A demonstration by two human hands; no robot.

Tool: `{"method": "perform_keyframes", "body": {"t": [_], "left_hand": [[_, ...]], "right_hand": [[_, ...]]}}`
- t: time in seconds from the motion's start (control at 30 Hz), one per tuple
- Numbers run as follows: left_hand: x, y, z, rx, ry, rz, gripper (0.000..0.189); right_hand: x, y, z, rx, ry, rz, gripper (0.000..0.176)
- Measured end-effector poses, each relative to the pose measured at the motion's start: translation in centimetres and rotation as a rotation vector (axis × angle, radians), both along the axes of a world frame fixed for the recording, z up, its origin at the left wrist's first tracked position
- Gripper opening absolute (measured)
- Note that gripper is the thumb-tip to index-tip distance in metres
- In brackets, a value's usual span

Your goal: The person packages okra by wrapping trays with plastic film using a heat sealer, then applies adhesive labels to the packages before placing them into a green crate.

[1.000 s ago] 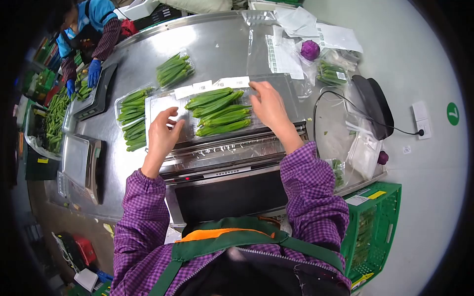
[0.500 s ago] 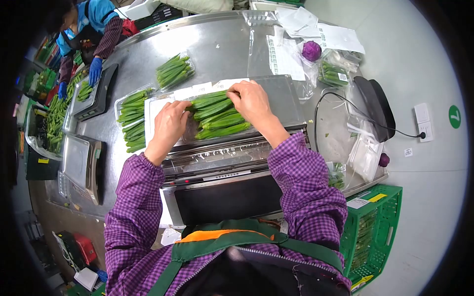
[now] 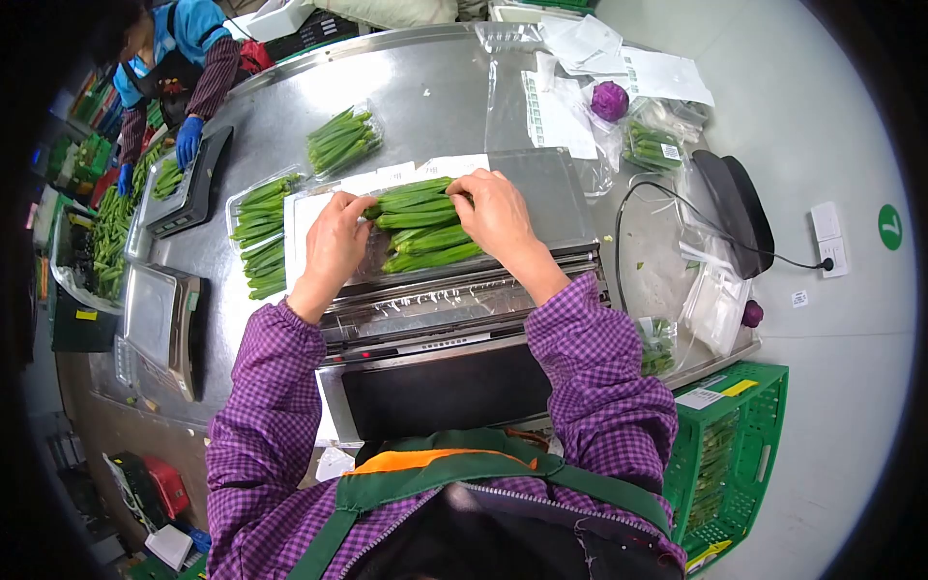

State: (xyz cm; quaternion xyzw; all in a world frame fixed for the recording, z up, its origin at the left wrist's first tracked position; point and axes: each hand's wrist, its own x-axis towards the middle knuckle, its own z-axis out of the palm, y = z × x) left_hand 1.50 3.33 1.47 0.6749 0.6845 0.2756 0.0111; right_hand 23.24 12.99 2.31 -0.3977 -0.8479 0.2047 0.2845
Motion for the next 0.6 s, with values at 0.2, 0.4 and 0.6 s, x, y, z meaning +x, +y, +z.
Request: {"method": "perform_keyframes", "body": {"t": [0.2,0.4,0.6], "left_hand": [[-0.4,-1.2,0.5,0.023,-0.071,0.002,0.031],[-1.0,-3.1,1.3,-0.034,-0.196,0.055,0.028],[-0.9,-4.1,1.7,-0.095,-0.232,0.063,0.027]], "right_hand": [[0.3,-0.2,0.1,-0.095,0.157,-0.040,0.010],[1.0,0.2,0.9,-0.191,0.168,-0.139,0.012],[0.2,0.5,0.1,-0.245,0.061,-0.113,0.013]]}}
